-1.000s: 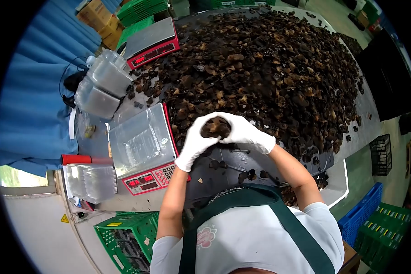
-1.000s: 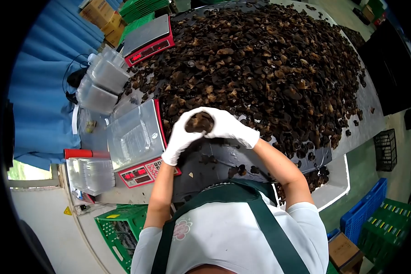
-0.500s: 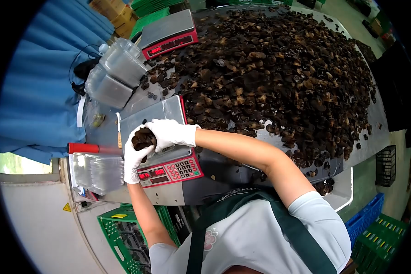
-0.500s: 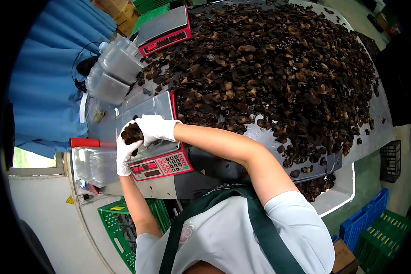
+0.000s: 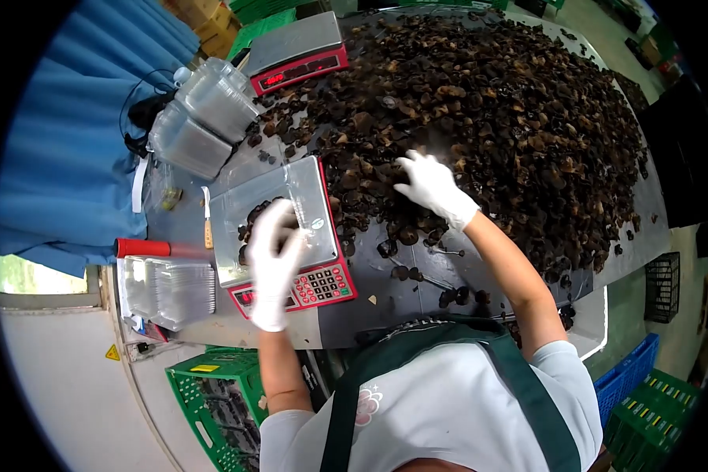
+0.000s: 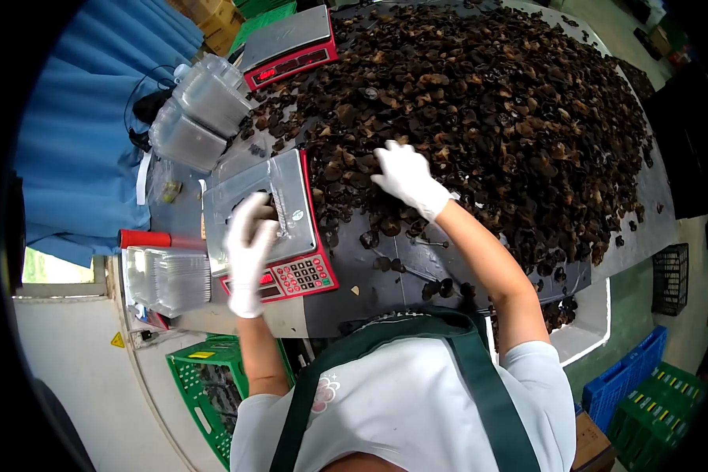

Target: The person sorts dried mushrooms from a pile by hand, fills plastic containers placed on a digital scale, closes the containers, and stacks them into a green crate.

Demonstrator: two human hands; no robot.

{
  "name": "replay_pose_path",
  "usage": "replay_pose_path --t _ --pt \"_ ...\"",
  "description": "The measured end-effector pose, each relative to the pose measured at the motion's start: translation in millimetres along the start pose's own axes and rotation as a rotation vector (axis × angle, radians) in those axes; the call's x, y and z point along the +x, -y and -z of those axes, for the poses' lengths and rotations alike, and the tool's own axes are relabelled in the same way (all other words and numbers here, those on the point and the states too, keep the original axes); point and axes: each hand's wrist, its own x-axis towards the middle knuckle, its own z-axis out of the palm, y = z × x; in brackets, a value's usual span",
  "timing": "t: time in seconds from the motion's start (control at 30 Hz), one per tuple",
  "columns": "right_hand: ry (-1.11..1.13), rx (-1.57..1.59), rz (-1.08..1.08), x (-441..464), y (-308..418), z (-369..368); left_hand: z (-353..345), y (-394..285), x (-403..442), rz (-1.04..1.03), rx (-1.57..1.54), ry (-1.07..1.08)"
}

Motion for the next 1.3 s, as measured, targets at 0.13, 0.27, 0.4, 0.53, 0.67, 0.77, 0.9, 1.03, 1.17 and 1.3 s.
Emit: replay_pose_path --t 0.13,0.27,0.4,0.53,0.67,0.77,0.9,1.03,1.17,1.3 --pt "-0.079 -0.122 -0.161 -44.6 -36.5 -37.9 -107.0 56.5 -29.6 -0.242 0.371 0.317" --pt "0.029 0.017 0.031 -101.0 -13.3 -60.2 -176.0 108.0 -49.2 -0.118 0.621 0.353" --pt "-0.127 0.267 0.234 -151.1 -17.1 -70.9 -178.5 118.1 -80.1 -0.317 0.447 0.343" --pt "-0.324 0.36 0.149 -183.1 -25.2 -49.5 -167.4 119.5 -105.0 -0.44 0.445 0.384" --pt "-0.485 0.296 -0.151 -197.7 -53.9 -64.8 -177.1 100.8 -95.3 -0.32 0.548 0.355" --pt "-0.534 0.27 -0.23 -198.5 -73.6 -83.2 -203.2 99.9 -69.6 -0.352 0.633 0.362" --pt "-0.641 0.204 -0.167 -190.6 -78.6 -90.2 -234.5 79.3 -33.1 -0.43 0.708 0.455" --pt "-0.667 0.238 -0.155 -187.6 -77.8 -87.2 -246.9 70.9 -23.3 -0.573 0.746 0.604" --pt "-0.66 0.245 -0.163 -188.0 -78.6 -86.8 -237.2 88.9 -39.3 -0.736 0.69 0.483" --pt "-0.666 0.229 -0.173 -187.5 -80.0 -90.2 -217.5 100.8 -45.9 -0.838 0.575 0.182"
